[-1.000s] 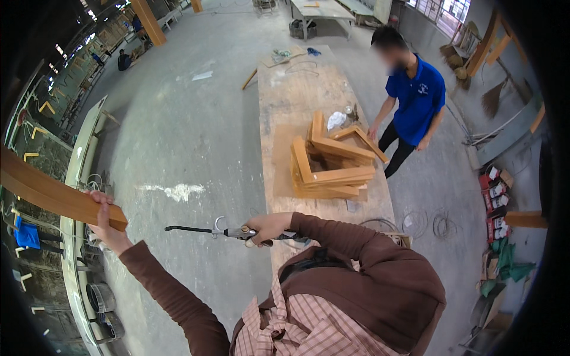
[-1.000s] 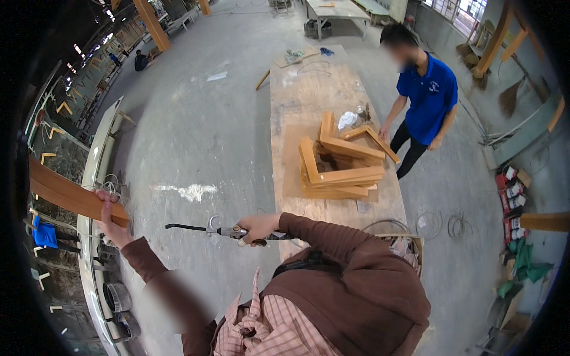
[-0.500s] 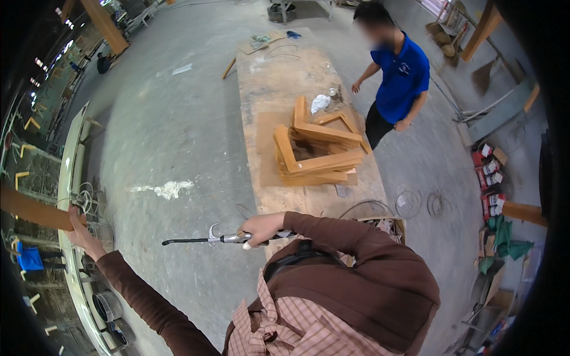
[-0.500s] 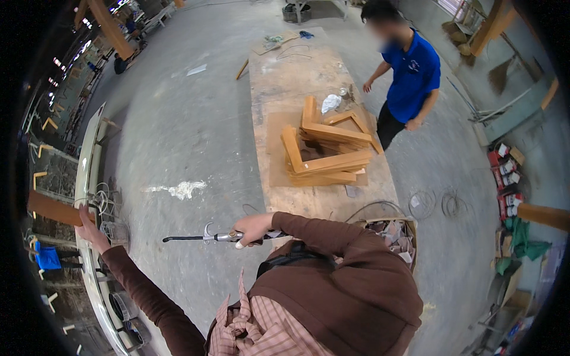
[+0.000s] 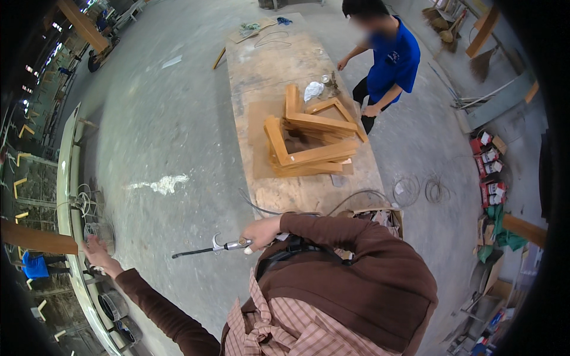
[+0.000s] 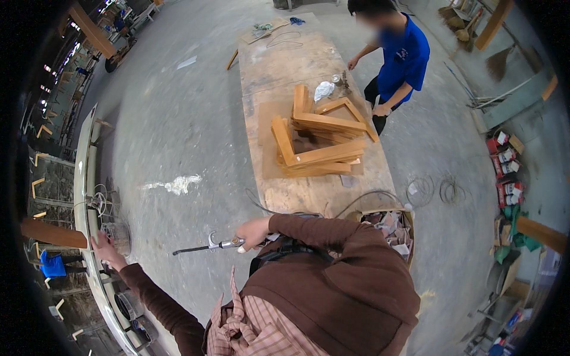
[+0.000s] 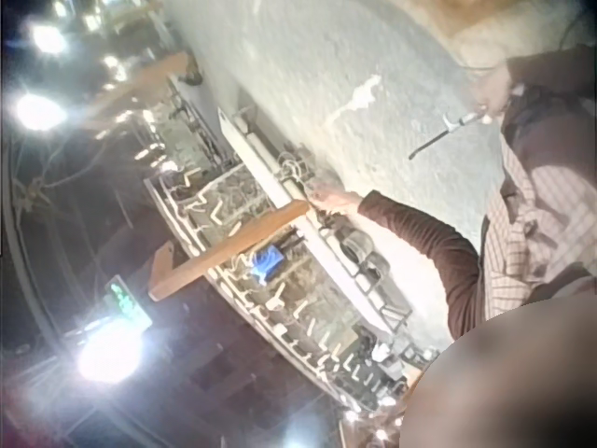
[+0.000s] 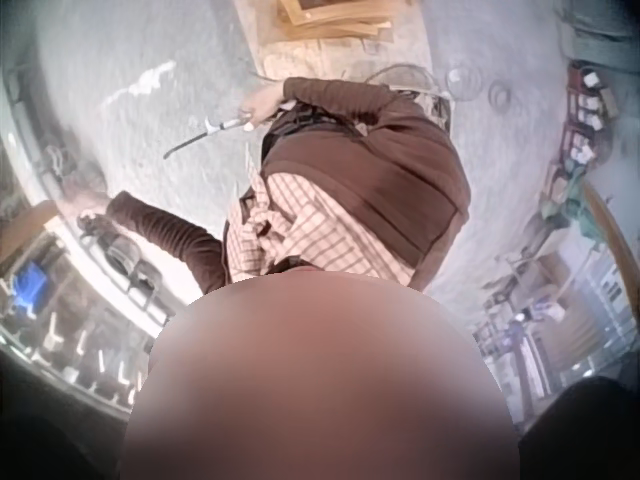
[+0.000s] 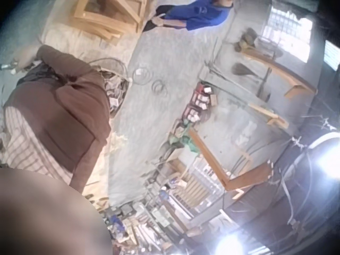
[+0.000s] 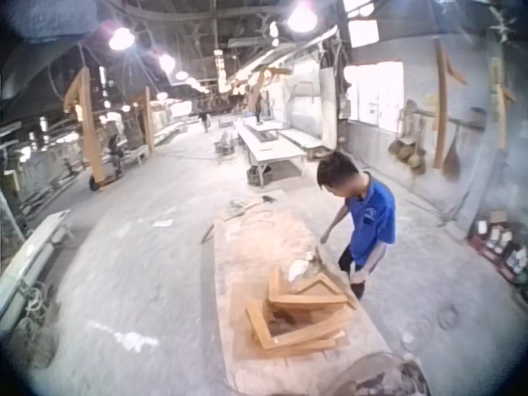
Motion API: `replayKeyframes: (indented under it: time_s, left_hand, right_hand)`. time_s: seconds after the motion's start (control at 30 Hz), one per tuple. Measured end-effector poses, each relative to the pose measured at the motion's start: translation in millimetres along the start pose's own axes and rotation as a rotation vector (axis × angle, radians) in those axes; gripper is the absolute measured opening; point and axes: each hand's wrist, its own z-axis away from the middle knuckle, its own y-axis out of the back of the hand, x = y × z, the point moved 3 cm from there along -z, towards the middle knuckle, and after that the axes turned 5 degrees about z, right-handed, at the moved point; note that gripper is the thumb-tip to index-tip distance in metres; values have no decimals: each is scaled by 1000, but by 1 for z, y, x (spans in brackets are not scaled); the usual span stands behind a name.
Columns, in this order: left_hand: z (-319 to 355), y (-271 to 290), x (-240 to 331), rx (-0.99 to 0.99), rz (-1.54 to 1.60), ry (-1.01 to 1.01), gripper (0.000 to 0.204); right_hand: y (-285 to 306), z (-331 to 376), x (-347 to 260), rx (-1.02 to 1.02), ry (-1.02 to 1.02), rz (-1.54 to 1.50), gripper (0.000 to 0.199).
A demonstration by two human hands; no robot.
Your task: The person sprays a finish onto wooden chair frames using a spray gun. They pick up frames, spray both sides, and place them back on a workbench. Other workers are present in the background.
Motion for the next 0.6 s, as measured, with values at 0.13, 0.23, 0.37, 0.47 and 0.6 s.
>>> replayKeyframes:
  time_s: [0.13, 0.23, 0.37, 0.47, 0.6]
  left_hand:
    - [50, -11, -57, -157, 9, 176, 51]
    - [103, -21, -104, -268, 8, 353, 49]
    - [191, -25, -161, -367, 4, 628, 47]
    - [252, -13, -187, -361, 100, 861, 49]
    - [300, 31, -202, -232, 123, 1009, 48]
  right_hand:
    - [4, 0, 10, -69, -18, 6, 29]
    - [6, -5, 18, -115, 18, 77, 23]
    - [8, -19, 28, -167, 51, 217, 23]
    - [9, -25, 32, -214, 63, 238, 20]
    - [15, -29, 27, -226, 43, 208, 18]
